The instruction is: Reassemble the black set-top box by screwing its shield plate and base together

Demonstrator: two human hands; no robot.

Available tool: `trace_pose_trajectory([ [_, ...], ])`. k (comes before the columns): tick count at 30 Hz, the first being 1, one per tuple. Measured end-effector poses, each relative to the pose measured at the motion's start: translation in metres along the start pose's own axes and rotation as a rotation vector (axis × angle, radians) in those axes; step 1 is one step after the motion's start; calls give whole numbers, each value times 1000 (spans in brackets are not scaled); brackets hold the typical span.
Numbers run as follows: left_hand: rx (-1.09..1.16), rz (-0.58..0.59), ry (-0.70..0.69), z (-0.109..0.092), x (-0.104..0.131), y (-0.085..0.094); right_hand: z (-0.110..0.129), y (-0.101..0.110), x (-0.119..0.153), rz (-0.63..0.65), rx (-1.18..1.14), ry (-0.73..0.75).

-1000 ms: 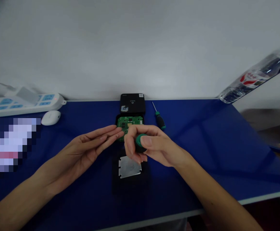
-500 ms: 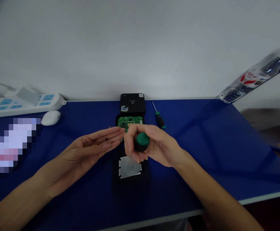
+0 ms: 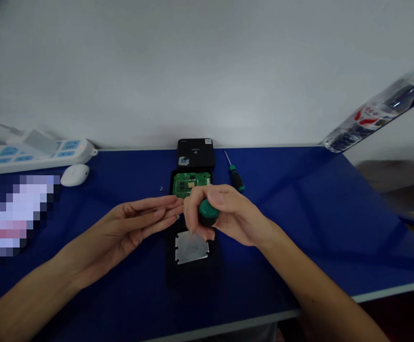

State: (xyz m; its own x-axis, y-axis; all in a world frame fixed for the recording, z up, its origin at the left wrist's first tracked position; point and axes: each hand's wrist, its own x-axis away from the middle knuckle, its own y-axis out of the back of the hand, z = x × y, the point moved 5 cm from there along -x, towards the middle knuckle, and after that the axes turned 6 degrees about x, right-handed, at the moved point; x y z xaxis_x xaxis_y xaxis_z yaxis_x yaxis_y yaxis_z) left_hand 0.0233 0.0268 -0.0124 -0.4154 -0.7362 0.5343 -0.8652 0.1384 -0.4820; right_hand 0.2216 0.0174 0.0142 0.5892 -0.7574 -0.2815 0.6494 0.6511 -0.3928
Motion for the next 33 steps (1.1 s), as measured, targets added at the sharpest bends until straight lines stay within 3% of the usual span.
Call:
trace_pose_trajectory([
  [5, -19, -33, 37, 1, -2, 0, -1, 0, 0, 25, -8, -1],
  [15, 16, 70, -8, -2, -2, -1, 0, 0, 1, 23, -9, -18],
  [33, -14, 27, 24, 2, -2, 2, -1, -1, 2, 29, -16, -34],
])
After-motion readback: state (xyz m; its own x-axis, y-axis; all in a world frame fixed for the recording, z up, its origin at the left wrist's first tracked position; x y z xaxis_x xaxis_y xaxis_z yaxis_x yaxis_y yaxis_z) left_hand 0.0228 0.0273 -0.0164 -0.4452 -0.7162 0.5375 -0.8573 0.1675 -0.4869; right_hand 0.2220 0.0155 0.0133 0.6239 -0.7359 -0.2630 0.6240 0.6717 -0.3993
